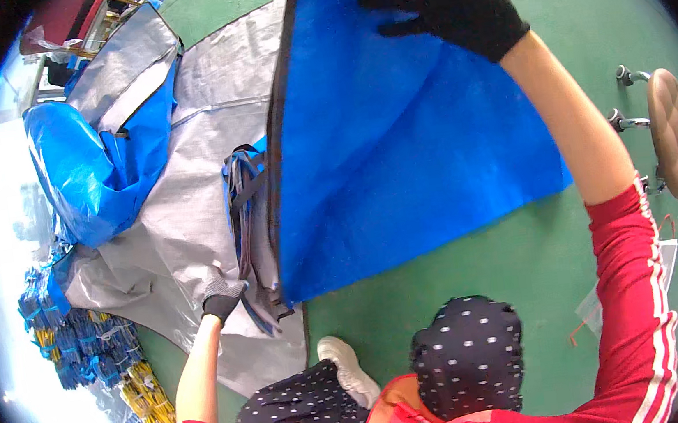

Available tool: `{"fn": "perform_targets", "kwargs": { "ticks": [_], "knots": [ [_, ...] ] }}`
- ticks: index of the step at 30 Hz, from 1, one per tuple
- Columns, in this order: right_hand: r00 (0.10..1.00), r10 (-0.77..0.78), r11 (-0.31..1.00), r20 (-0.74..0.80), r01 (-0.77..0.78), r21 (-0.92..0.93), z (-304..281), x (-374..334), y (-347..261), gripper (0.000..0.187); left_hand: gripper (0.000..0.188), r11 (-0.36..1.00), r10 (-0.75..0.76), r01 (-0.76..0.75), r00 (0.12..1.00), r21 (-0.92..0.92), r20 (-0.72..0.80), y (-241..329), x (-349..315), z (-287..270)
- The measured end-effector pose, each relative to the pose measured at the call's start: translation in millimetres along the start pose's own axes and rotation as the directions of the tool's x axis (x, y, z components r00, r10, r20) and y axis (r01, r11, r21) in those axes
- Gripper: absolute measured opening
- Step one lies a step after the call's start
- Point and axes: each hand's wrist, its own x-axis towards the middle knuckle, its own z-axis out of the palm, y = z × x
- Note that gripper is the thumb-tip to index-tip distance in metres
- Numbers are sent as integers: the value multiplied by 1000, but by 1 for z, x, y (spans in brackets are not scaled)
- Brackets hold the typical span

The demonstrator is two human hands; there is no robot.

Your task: The person unfolds a blue cooler bag on the floor, folds it into a compact rectangle, and places it into a clear plastic bag. The person then seals the plastic bag and sets it aside.

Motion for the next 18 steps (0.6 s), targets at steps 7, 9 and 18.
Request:
{"fn": "perform_targets", "kwargs": {
  "ticks": [7, 9, 18],
  "knots": [
    [954, -295, 513, -51, 113, -851, 38, 88, 62, 55, 26, 405, -242, 44, 968, -913, -61, -227, 5, 65],
    [937, -340, 476, -78, 99, -874, 52, 121, 103, 52, 35, 572, -168, 170, 982, -802, 88, -279, 6, 86],
    [887, -424, 743, -184, 224, -631, 149, 36, 96, 52, 45, 282, -316, 72, 948, -957, -22, -262, -21, 160]
  ]
}}
